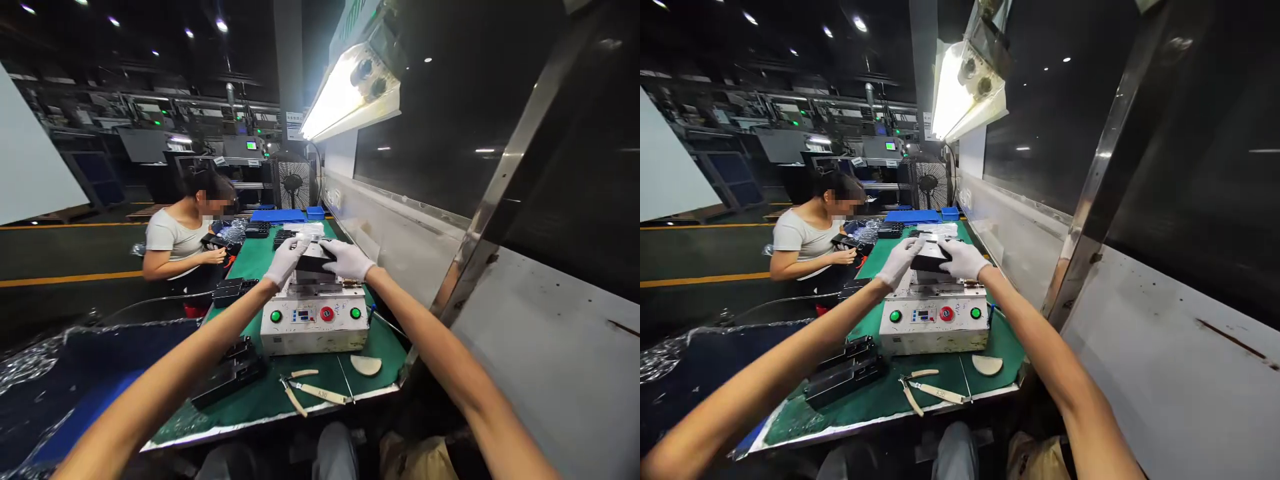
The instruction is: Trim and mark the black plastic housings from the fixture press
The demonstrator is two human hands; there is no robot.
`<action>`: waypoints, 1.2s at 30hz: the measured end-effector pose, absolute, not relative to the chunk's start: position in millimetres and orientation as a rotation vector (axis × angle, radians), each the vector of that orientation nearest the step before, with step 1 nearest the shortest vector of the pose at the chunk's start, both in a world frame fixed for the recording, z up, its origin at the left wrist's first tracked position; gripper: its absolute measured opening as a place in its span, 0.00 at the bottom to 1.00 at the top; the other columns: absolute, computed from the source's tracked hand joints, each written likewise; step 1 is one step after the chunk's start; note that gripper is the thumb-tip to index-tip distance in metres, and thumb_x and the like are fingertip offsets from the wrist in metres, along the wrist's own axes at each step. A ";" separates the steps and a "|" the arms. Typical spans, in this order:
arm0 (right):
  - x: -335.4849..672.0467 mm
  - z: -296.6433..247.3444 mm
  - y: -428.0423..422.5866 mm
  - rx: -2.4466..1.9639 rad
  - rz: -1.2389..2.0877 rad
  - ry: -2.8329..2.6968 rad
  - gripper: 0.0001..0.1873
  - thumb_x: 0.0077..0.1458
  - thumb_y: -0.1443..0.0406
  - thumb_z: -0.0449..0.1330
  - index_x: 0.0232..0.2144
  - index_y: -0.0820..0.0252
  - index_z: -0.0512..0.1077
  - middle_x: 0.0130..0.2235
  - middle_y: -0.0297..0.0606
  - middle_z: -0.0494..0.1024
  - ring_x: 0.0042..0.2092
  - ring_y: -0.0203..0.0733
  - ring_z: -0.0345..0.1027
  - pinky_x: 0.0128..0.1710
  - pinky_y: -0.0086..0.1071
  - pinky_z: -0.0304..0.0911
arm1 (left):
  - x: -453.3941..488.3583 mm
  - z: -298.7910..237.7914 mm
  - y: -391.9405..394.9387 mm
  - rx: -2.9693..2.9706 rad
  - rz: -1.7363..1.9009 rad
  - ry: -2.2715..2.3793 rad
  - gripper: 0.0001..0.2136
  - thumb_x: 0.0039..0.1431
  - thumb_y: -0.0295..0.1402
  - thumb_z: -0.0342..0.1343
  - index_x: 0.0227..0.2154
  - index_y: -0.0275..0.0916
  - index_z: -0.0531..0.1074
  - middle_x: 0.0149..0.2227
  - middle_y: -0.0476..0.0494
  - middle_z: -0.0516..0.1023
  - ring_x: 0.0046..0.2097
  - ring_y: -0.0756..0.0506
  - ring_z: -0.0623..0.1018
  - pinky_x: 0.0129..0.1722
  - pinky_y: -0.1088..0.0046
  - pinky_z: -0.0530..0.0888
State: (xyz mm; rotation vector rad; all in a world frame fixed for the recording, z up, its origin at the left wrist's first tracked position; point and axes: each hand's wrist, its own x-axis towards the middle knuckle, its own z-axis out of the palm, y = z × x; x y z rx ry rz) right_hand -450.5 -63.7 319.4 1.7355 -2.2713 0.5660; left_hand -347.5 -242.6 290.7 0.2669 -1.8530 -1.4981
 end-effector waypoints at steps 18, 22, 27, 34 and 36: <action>-498.6 256.6 -127.0 1.593 0.148 -2.349 0.33 0.68 0.51 0.57 0.70 0.52 0.62 0.59 0.44 0.75 0.58 0.52 0.71 0.54 0.40 0.66 | -409.0 214.8 -302.9 0.388 -1.355 -2.024 0.13 0.60 0.37 0.54 0.38 0.39 0.81 0.46 0.42 0.86 0.50 0.42 0.80 0.55 0.65 0.73; -496.2 237.7 -121.9 1.551 0.166 -2.353 0.34 0.68 0.52 0.57 0.71 0.54 0.60 0.61 0.46 0.74 0.59 0.53 0.70 0.55 0.40 0.64 | -403.3 213.3 -293.7 0.476 -1.253 -2.123 0.13 0.61 0.37 0.52 0.40 0.40 0.80 0.46 0.44 0.85 0.50 0.44 0.79 0.54 0.68 0.72; -504.6 269.8 -125.6 1.709 0.163 -2.441 0.28 0.71 0.52 0.53 0.68 0.58 0.65 0.61 0.46 0.75 0.61 0.49 0.68 0.60 0.38 0.61 | -398.6 242.6 -316.6 0.583 -1.095 -2.309 0.14 0.59 0.45 0.58 0.34 0.39 0.78 0.38 0.42 0.85 0.42 0.42 0.79 0.47 0.66 0.73; -551.5 351.2 -197.6 1.214 0.500 -2.602 0.26 0.78 0.57 0.42 0.56 0.67 0.74 0.60 0.51 0.76 0.62 0.45 0.67 0.64 0.36 0.55 | -471.6 319.0 -366.5 0.580 -0.836 -2.361 0.26 0.65 0.56 0.47 0.41 0.36 0.76 0.49 0.29 0.83 0.52 0.35 0.79 0.54 0.55 0.71; -561.1 344.9 -218.2 1.229 0.495 -2.655 0.24 0.76 0.56 0.47 0.52 0.70 0.75 0.57 0.48 0.78 0.58 0.43 0.71 0.62 0.35 0.59 | -496.4 312.3 -368.0 0.462 -0.819 -2.440 0.25 0.66 0.55 0.49 0.41 0.36 0.77 0.47 0.33 0.83 0.49 0.38 0.81 0.54 0.54 0.73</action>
